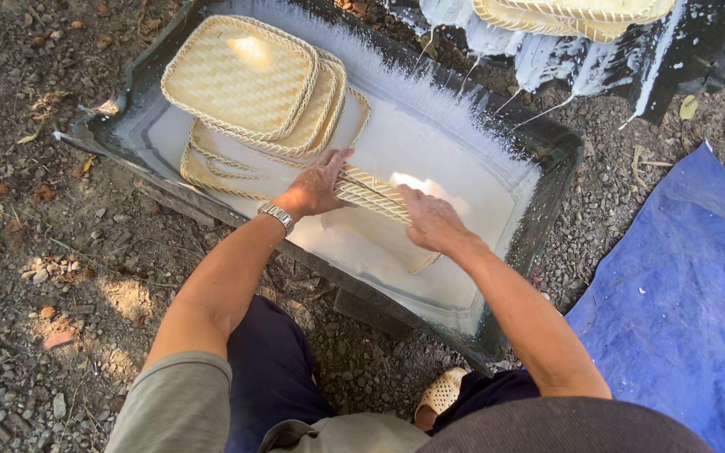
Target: The person dips woven bamboo trays into a large container of white liquid, turning them over to coat both sides before stacking them.
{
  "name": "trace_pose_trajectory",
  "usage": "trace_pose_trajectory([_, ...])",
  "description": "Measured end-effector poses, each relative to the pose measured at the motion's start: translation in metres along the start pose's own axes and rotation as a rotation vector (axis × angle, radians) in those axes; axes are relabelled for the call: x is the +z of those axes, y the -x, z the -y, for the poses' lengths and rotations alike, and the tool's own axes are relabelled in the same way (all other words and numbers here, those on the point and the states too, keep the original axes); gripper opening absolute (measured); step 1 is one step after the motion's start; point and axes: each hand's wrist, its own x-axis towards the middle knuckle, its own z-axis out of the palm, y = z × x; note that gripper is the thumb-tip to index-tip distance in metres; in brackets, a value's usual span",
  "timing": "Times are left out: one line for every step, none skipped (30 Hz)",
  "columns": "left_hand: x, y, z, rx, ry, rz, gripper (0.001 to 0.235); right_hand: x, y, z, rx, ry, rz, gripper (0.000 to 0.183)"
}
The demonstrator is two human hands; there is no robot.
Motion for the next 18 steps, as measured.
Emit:
trace_pose_trajectory([0.003, -0.001, 0.0, 0.015, -0.008, -0.019, 0.115, -0.004, 0.004, -0.007, -0.032, -0.014, -0.009, 0.076])
trace_pose_trajectory([0.005, -0.002, 0.0, 0.029, -0.016, -0.037, 0.112, -0.008, 0.008, -0.014, -0.064, -0.028, -0.019, 0.078])
trace_pose_trajectory([0.01, 0.0, 0.0, 0.097, -0.098, -0.023, 0.117, -0.006, 0.016, -0.02, -0.093, -0.047, -0.017, 0.08])
trace_pose_trajectory([0.015, 0.003, -0.001, 0.166, -0.179, -0.007, 0.121, -0.003, 0.025, -0.026, -0.063, -0.086, 0.017, 0.084])
trace_pose_trajectory([0.016, 0.003, -0.003, 0.24, -0.264, 0.004, 0.125, -0.002, 0.031, -0.034, -0.035, -0.121, 0.044, 0.088])
trace_pose_trajectory([0.015, 0.004, -0.005, 0.239, -0.209, 0.001, 0.119, 0.001, 0.037, -0.043, -0.007, -0.156, 0.071, 0.092])
trace_pose_trajectory([0.015, 0.006, -0.009, 0.241, -0.157, -0.004, 0.113, 0.005, 0.039, -0.052, 0.022, -0.285, 0.041, 0.099])
trace_pose_trajectory([0.013, 0.009, -0.011, 0.243, -0.105, -0.01, 0.106, 0.009, 0.041, -0.065, 0.05, -0.413, 0.009, 0.106])
trace_pose_trajectory([0.011, 0.011, -0.013, 0.16, -0.07, 0.026, 0.106, 0.016, 0.044, -0.08, 0.079, -0.541, -0.024, 0.114])
trace_pose_trajectory([0.009, 0.013, -0.014, 0.077, -0.035, 0.063, 0.105, 0.022, 0.044, -0.099, 0.232, -0.835, -0.062, 0.105])
trace_pose_trajectory([0.009, 0.014, -0.015, -0.002, 0.002, 0.104, 0.104, 0.029, 0.043, -0.118, 0.39, -1.129, -0.102, 0.1])
trace_pose_trajectory([0.009, 0.014, -0.015, -0.04, 0.006, 0.121, 0.103, 0.041, 0.042, -0.133, 0.549, -1.422, -0.142, 0.099])
trace_pose_trajectory([0.008, 0.013, -0.014, -0.079, 0.011, 0.131, 0.101, 0.055, 0.041, -0.143, 0.619, -1.465, -0.179, 0.1])
trace_pose_trajectory([0.008, 0.012, -0.012, -0.117, 0.015, 0.142, 0.1, 0.074, 0.041, -0.147, 0.69, -1.508, -0.218, 0.101])
trace_pose_trajectory([0.007, 0.01, -0.01, -0.085, 0.012, 0.133, 0.099, 0.091, 0.035, -0.147, 0.753, -1.55, -0.254, 0.102])
trace_pose_trajectory([0.007, 0.007, -0.008, -0.053, 0.008, 0.125, 0.099, 0.11, 0.023, -0.142, 0.569, -1.66, -0.341, 0.097])
trace_pose_trajectory([0.01, 0.006, -0.006, -0.025, 0.006, 0.125, 0.098, 0.131, 0.012, -0.132, 0.387, -1.762, -0.422, 0.092])
trace_pose_trajectory([0.013, 0.004, -0.005, 0.047, -0.059, 0.115, 0.102, 0.144, 0.004, -0.126, 0.197, -1.855, -0.502, 0.087])
